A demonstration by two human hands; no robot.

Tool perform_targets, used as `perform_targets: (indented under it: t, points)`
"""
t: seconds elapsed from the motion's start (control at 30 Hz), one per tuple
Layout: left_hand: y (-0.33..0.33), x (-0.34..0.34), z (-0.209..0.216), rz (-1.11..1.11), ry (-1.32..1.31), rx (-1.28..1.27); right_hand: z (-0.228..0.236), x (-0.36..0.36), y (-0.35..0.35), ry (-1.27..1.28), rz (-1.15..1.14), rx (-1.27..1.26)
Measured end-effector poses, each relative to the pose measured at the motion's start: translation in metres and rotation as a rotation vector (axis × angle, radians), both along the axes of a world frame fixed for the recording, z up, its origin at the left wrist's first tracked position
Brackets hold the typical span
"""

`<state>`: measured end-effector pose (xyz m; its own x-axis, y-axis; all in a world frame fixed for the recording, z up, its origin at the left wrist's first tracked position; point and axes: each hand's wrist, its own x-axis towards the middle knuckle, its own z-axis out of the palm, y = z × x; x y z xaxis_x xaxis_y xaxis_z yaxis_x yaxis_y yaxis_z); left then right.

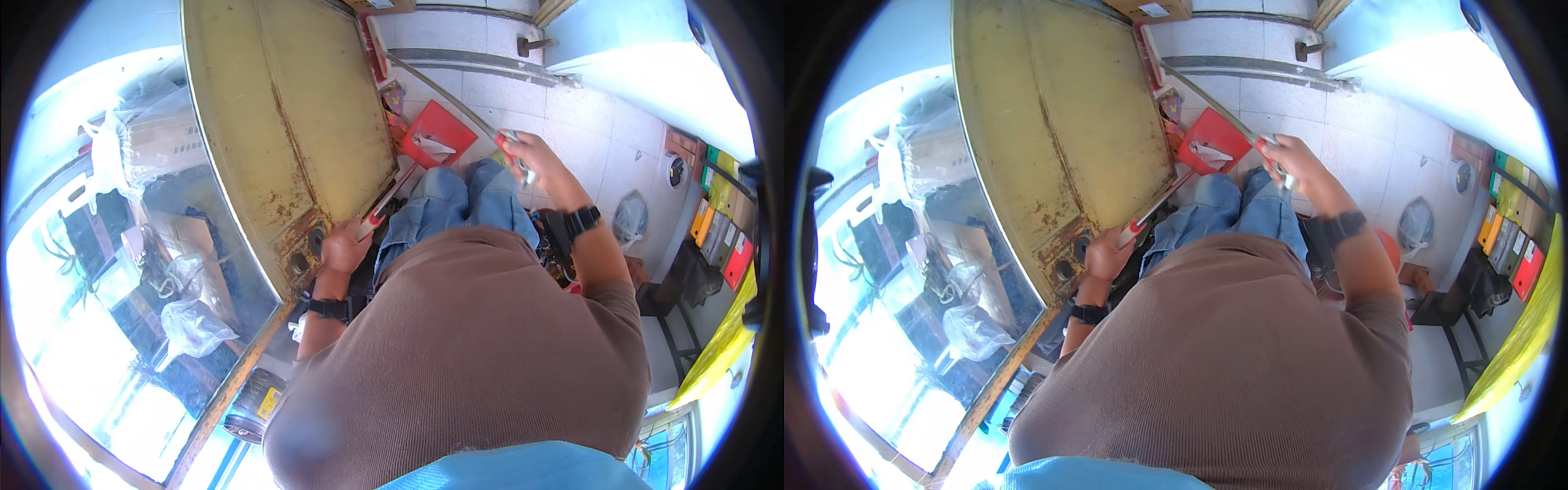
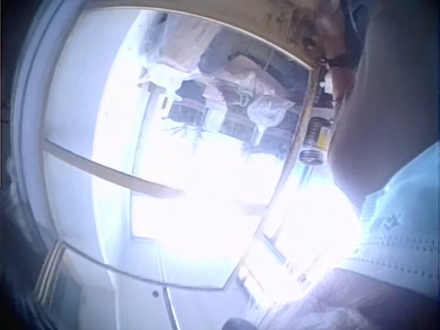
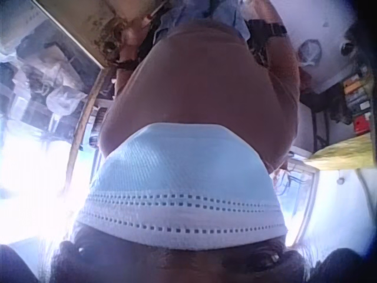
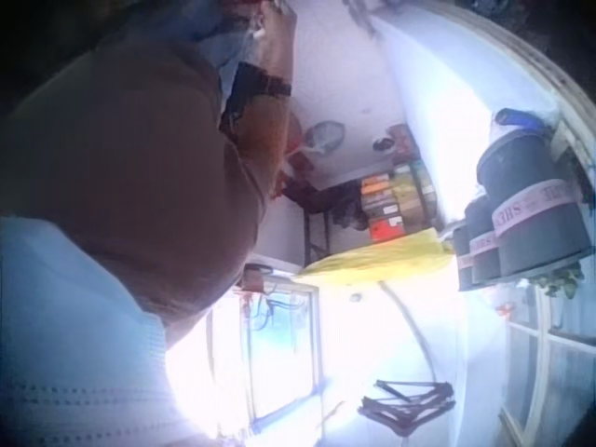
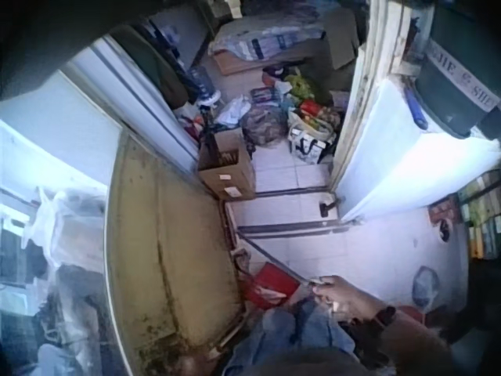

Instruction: The person sweeps the floor with a broom and dustpan, then retrieves a folded tripod from a cardboard box. They unfold the tripod legs and attach a mounting head, adjusting the joints to secure the assembly.

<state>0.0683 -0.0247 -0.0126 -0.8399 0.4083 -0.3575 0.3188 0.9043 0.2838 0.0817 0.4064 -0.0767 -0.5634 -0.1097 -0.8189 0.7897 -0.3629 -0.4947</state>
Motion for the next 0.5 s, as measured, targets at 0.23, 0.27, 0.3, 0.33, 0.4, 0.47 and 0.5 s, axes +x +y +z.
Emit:
perform_targets:
  t: [0.23, 0.27, 0.3, 0.33, 0.4, 0.47, 0.5]
  points:
    - [-0.002, 0.009, -0.003, 0.053, -0.072, -0.009, -0.041, -0.099, -0.030, -0.031, -0.011, -0.038]
    - [-0.002, 0.010, -0.003, 0.051, -0.073, -0.012, -0.044, -0.110, -0.030, -0.048, -0.021, -0.042]
    - [-0.002, 0.010, -0.004, 0.049, -0.072, -0.015, -0.047, -0.124, -0.031, -0.029, 0.028, -0.014]
    - [0.000, 0.009, -0.007, 0.046, -0.043, 0.014, -0.050, -0.137, -0.030, -0.001, 0.065, -0.004]
    - [0.002, 0.009, -0.008, 0.042, -0.007, 0.061, -0.053, -0.157, -0.029, 0.005, 0.115, -0.002]
    - [0.005, 0.009, -0.010, 0.066, -0.065, 0.015, -0.056, -0.175, -0.027, -0.023, 0.151, -0.020]
    - [0.006, 0.009, -0.010, 0.078, -0.101, -0.013, -0.059, -0.179, -0.028, -0.015, 0.103, -0.042]
